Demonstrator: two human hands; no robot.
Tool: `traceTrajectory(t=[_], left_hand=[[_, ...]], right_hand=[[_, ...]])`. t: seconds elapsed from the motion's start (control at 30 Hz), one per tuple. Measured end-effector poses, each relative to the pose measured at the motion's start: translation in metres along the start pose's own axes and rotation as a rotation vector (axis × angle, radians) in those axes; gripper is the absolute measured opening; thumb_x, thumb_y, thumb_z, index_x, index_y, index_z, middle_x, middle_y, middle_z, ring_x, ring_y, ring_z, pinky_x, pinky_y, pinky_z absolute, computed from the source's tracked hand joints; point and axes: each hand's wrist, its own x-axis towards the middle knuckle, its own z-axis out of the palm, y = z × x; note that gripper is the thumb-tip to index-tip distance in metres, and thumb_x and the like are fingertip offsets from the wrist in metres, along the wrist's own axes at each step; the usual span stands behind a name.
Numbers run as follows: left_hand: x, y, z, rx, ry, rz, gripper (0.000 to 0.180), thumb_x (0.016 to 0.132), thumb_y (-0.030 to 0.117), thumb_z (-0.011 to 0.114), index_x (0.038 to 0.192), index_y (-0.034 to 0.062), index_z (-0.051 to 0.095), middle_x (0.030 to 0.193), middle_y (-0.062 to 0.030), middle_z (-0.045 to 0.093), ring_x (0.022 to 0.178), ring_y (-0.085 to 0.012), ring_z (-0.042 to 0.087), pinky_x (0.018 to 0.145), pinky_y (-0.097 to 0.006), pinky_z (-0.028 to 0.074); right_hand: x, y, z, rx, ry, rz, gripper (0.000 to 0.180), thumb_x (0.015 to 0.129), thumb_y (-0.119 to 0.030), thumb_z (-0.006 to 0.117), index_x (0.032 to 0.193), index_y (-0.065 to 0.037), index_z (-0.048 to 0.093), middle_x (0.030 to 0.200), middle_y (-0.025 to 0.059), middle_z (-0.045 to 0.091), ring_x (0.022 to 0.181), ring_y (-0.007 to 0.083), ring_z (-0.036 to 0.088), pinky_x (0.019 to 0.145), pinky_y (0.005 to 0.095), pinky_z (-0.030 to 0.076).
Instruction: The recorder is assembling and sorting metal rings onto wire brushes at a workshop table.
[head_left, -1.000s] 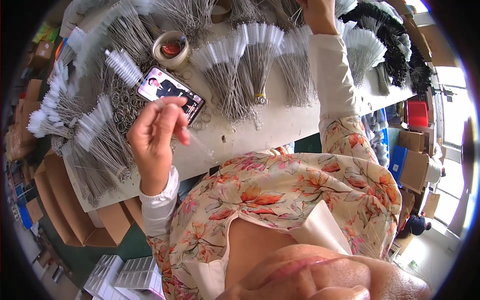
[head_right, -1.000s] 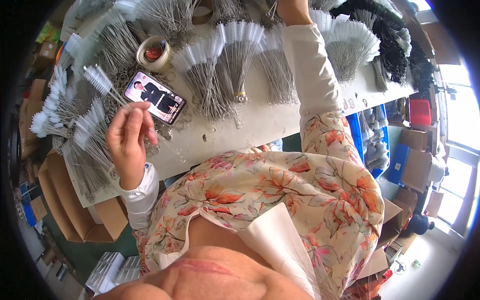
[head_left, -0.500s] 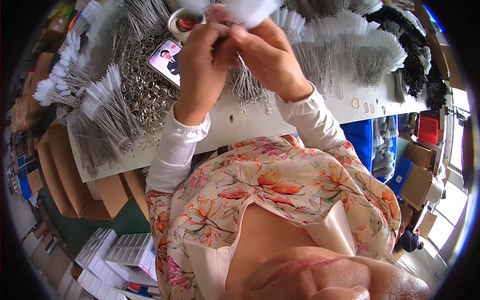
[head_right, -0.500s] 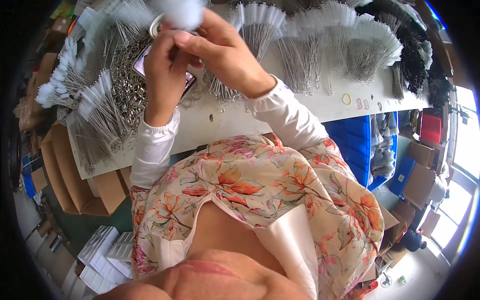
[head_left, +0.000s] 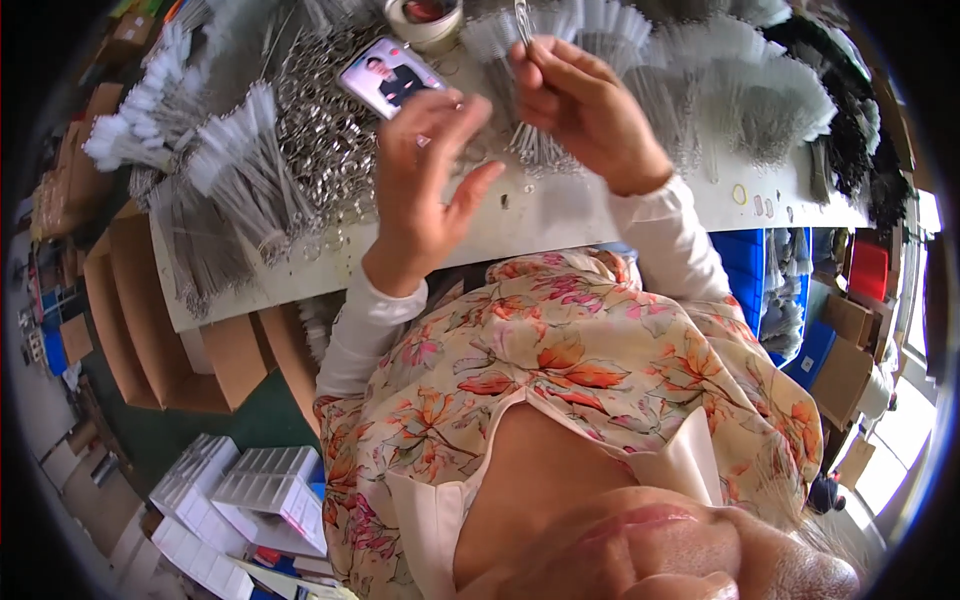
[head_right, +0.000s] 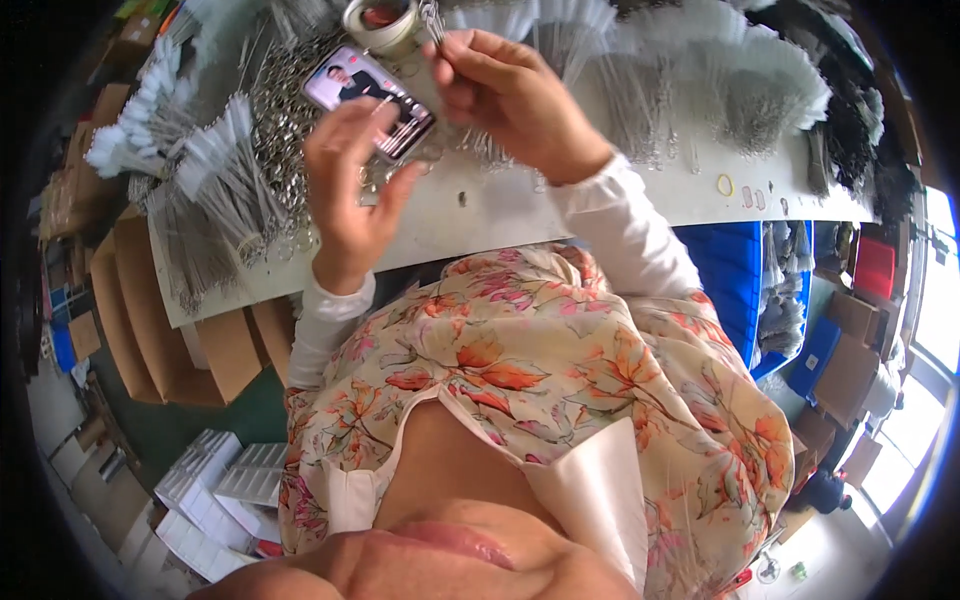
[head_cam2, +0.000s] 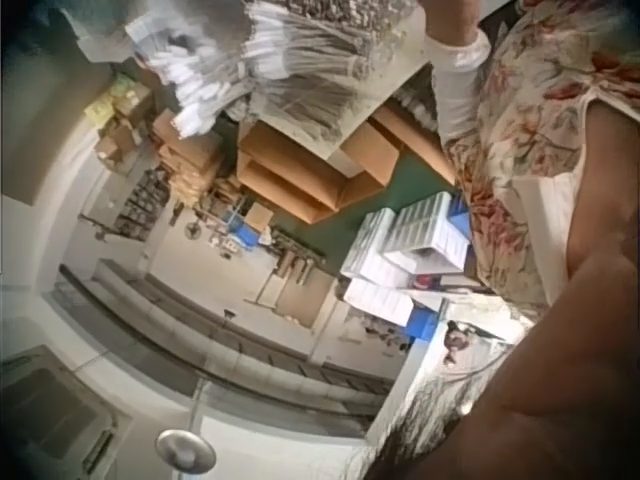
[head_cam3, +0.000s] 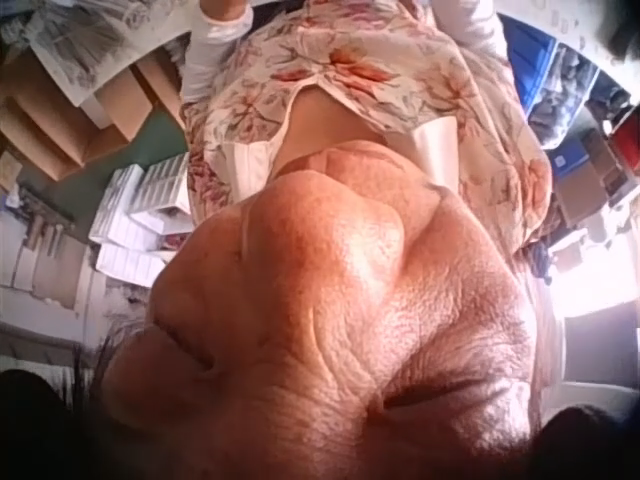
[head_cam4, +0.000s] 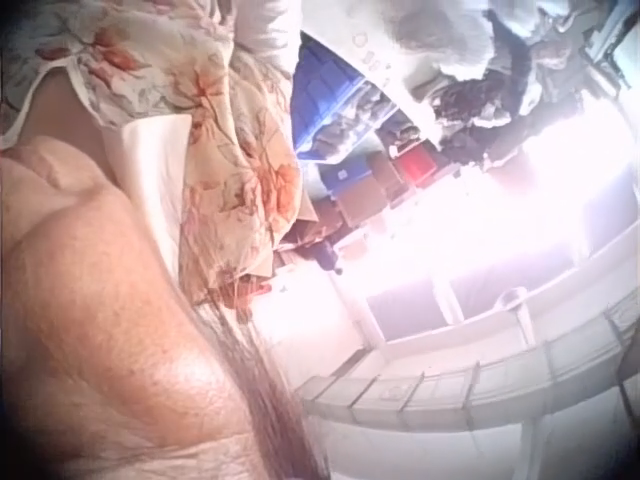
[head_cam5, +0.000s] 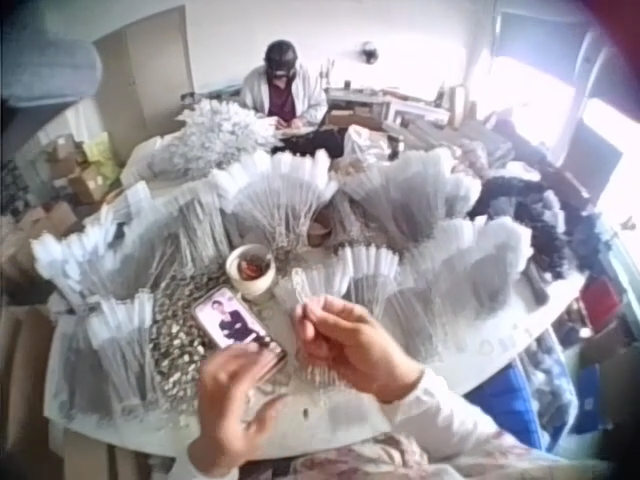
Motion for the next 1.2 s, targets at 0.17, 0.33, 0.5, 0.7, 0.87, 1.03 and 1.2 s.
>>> traceTrajectory(t=[0.17, 0.33, 0.5, 0.7, 0.87, 1.03, 1.2], left_hand=[[-0.015, 0.000, -0.003, -0.538, -0.200, -0.283, 0.094, 0.076, 0.037, 0.071, 0.139, -0.0036, 0.014, 0.131, -0.0192, 0.033, 0.115, -0.0284, 0.044, 0.093, -0.037, 0.039], [-0.044, -0.001, -0.016, -0.530, -0.307, -0.322, 0.045, 0.081, 0.017, 0.067, 0.120, 0.0028, 0.049, 0.119, -0.0141, 0.050, 0.111, -0.0239, 0.050, 0.092, -0.032, 0.041], [-0.042, 0.013, -0.019, -0.451, -0.210, -0.183, 0.018, 0.075, 0.009, 0.071, 0.087, 0.0046, 0.059, 0.081, -0.0077, 0.059, 0.071, -0.0196, 0.058, 0.061, -0.029, 0.046], [-0.062, -0.003, -0.029, -0.232, -0.287, -0.327, 0.019, 0.073, 0.011, 0.072, 0.089, 0.0066, 0.063, 0.081, -0.0056, 0.062, 0.071, -0.0188, 0.059, 0.058, -0.028, 0.047], [-0.087, -0.031, -0.038, 0.196, -0.257, -0.649, 0.020, 0.072, 0.012, 0.071, 0.090, 0.0087, 0.063, 0.080, -0.0050, 0.062, 0.074, -0.0215, 0.059, 0.062, -0.032, 0.047], [-0.092, -0.044, -0.022, 0.455, -0.318, -0.362, 0.015, 0.070, 0.014, 0.072, 0.079, 0.0067, 0.062, 0.071, -0.0051, 0.058, 0.068, -0.0229, 0.056, 0.065, -0.035, 0.042], [-0.075, -0.043, -0.026, 0.236, -0.152, -0.527, 0.016, 0.072, 0.015, 0.073, 0.073, 0.0056, 0.061, 0.067, -0.0036, 0.056, 0.060, -0.0173, 0.053, 0.055, -0.029, 0.041]], right_hand=[[-0.025, 0.024, 0.029, -1.230, -0.262, -0.205, 0.010, 0.081, -0.007, 0.059, 0.089, -0.003, 0.064, 0.076, 0.0100, 0.066, 0.064, 0.0192, 0.064, 0.059, 0.0305, 0.050], [-0.043, 0.027, 0.028, -1.108, -0.268, -0.002, 0.013, 0.086, -0.012, 0.057, 0.090, 0.000, 0.063, 0.072, 0.0067, 0.063, 0.061, 0.0145, 0.061, 0.056, 0.0267, 0.047], [-0.050, 0.019, 0.027, -0.561, -0.264, 0.607, 0.019, 0.092, -0.018, 0.053, 0.091, -0.001, 0.061, 0.069, -0.0002, 0.058, 0.057, 0.0044, 0.051, 0.053, 0.0185, 0.041], [-0.066, 0.015, 0.001, -1.194, -0.275, 0.401, 0.016, 0.086, -0.017, 0.059, 0.084, -0.001, 0.062, 0.074, 0.0044, 0.063, 0.060, 0.0142, 0.058, 0.053, 0.0260, 0.044], [-0.088, 0.043, -0.041, -2.396, -0.287, 0.128, 0.010, 0.081, -0.016, 0.061, 0.082, -0.006, 0.063, 0.076, 0.0071, 0.064, 0.066, 0.0268, 0.061, 0.056, 0.0352, 0.047], [-0.077, 0.051, -0.020, -1.587, -0.102, 0.028, 0.010, 0.083, -0.008, 0.061, 0.085, 0.000, 0.064, 0.073, 0.0101, 0.064, 0.063, 0.0200, 0.063, 0.056, 0.0292, 0.049], [-0.059, 0.044, -0.007, -1.114, 0.021, -0.013, 0.011, 0.084, -0.010, 0.059, 0.087, -0.001, 0.066, 0.064, 0.0053, 0.062, 0.056, 0.0112, 0.059, 0.053, 0.0251, 0.046]])
